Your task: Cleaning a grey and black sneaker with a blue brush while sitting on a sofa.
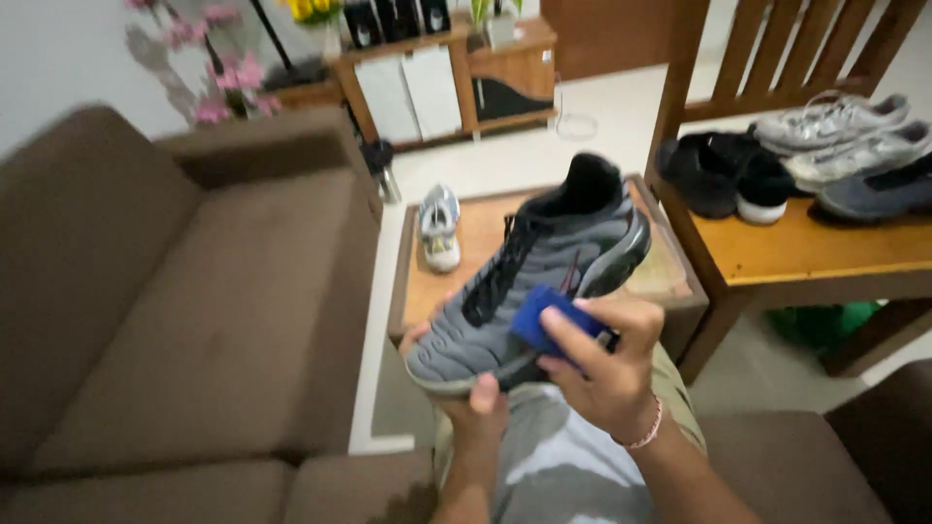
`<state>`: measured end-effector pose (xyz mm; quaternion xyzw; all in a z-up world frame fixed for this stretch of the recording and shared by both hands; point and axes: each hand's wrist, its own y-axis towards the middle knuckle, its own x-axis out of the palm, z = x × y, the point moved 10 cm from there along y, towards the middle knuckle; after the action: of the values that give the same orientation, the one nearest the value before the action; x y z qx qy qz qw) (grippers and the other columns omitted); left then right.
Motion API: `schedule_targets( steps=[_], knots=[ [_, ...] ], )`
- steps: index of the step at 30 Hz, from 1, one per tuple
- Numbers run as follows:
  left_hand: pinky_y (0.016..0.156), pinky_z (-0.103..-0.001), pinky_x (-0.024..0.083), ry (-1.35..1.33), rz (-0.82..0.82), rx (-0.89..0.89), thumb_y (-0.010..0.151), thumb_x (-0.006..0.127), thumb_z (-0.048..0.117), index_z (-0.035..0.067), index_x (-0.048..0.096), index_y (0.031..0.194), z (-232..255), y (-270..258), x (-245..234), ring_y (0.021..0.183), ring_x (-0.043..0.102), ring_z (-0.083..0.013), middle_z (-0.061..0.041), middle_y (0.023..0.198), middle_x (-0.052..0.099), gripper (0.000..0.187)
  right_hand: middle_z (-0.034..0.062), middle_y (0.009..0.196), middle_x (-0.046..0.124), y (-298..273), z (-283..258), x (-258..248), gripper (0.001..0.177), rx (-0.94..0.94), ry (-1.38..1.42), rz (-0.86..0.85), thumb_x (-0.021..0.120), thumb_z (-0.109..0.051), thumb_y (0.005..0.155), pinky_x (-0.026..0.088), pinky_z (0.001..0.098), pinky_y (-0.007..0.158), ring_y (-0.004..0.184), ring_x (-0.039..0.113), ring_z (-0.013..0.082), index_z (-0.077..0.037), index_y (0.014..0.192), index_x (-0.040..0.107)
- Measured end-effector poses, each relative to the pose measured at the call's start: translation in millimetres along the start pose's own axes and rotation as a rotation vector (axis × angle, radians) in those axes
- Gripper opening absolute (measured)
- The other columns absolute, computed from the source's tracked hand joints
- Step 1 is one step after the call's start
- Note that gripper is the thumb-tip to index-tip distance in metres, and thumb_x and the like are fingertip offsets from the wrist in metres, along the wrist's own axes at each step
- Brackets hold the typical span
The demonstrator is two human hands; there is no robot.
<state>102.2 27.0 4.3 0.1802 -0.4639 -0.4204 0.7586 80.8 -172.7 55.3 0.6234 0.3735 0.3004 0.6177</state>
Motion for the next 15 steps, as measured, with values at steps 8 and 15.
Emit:
schedule_targets(
  steps=[8, 15],
  knots=[
    [0.117, -0.053, 0.039, 0.033, 0.087, -0.019, 0.079, 0.078, 0.038, 0.008, 0.034, 0.133, -6, -18, -22, 0.136, 0.049, -0.0398, -0.029, 0.143, 0.046, 0.076, 0.019, 0.114, 0.052, 0, 41, -16, 0.047, 0.074, -0.083, 0.058, 0.062, -0.039, 0.103, 0.045, 0.043, 0.089, 0.098, 0.051, 0.0353, -0.001, 0.129, 0.073],
    [0.116, -0.052, 0.04, 0.021, 0.051, 0.006, 0.08, 0.078, 0.04, 0.008, 0.033, 0.133, 2, -19, -19, 0.135, 0.05, -0.0389, -0.029, 0.143, 0.047, 0.077, 0.0182, 0.121, 0.05, -4, 24, -12, 0.043, 0.091, -0.098, -0.028, 0.063, -0.036, 0.104, 0.048, 0.0439, 0.084, 0.103, 0.054, 0.0326, -0.004, 0.132, 0.066]
  ],
)
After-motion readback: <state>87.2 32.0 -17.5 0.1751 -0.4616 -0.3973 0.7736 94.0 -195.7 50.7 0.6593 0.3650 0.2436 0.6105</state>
